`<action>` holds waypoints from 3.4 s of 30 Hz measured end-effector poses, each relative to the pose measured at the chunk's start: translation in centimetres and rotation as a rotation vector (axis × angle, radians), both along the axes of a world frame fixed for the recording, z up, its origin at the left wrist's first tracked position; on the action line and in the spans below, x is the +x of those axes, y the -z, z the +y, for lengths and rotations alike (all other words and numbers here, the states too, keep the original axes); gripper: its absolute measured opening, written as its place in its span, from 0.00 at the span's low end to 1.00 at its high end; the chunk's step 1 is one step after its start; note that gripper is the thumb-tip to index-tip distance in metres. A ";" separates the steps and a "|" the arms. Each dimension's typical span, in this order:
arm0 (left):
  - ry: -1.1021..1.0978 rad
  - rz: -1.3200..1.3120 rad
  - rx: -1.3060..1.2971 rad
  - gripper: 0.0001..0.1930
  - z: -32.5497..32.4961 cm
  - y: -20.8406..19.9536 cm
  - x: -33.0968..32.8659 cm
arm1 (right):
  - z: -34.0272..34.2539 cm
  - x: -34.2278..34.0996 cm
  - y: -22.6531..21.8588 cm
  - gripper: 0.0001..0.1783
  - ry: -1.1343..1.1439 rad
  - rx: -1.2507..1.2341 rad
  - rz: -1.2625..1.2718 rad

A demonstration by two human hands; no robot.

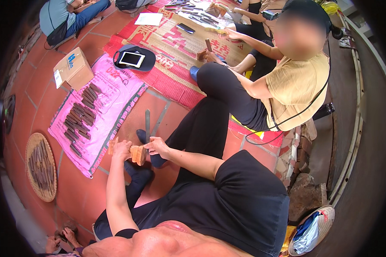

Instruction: The person is sitting on the floor and carving a piece of wood using a knife. They hold the wood with their left hand and carefully shape it with the knife in their right hand.

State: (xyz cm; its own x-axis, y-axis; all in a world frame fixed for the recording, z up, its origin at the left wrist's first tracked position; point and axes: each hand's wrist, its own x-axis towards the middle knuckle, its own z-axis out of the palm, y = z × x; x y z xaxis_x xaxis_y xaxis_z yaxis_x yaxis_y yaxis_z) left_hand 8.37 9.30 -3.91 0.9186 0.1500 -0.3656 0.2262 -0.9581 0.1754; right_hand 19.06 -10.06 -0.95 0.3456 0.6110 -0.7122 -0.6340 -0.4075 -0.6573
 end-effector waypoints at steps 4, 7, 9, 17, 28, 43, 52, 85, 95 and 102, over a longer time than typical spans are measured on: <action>-0.117 -0.124 0.070 0.16 0.5 -2.0 -0.8 | 1.2 0.0 -1.9 0.11 0.099 0.051 -0.007; -0.243 -0.157 0.113 0.17 -0.3 -3.7 -1.7 | 1.7 0.9 -2.3 0.13 0.121 0.053 -0.027; -0.400 -0.121 0.048 0.18 -1.2 -5.6 -2.0 | 2.0 1.2 -2.9 0.13 0.116 0.017 -0.009; -0.788 0.023 -0.074 0.27 -6.4 -4.5 -3.7 | 2.6 0.1 0.8 0.18 0.032 0.047 0.172; -0.867 0.104 -0.237 0.39 -7.4 -5.9 -5.6 | 3.4 1.9 -1.7 0.04 -0.060 0.075 -0.412; -0.854 0.002 -0.087 0.28 -8.2 -4.5 -5.5 | 7.0 -0.3 -1.2 0.08 -0.192 0.211 -0.336; -0.849 0.012 -0.073 0.28 -8.4 -4.5 -5.3 | 7.4 0.7 0.5 0.06 -0.109 0.228 -0.258; -0.833 -0.003 -0.036 0.26 -8.5 -4.3 -5.4 | 8.9 -0.2 0.8 0.08 -0.264 0.239 -0.337; -0.800 0.028 0.008 0.25 -8.6 -4.8 -5.3 | 9.7 0.0 1.4 0.05 -0.172 0.221 -0.234; -0.804 -0.013 0.026 0.25 -8.6 -4.3 -5.4 | 10.5 0.4 2.8 0.08 -0.314 0.205 -0.429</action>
State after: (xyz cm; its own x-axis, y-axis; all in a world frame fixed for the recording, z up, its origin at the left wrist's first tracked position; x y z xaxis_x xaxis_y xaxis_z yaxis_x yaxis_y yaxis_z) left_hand 2.98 0.71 0.40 0.5302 0.7754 -0.3431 0.8465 -0.5069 0.1626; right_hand 19.51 0.40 -3.71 0.3571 0.8422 -0.4039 -0.1613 -0.3703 -0.9148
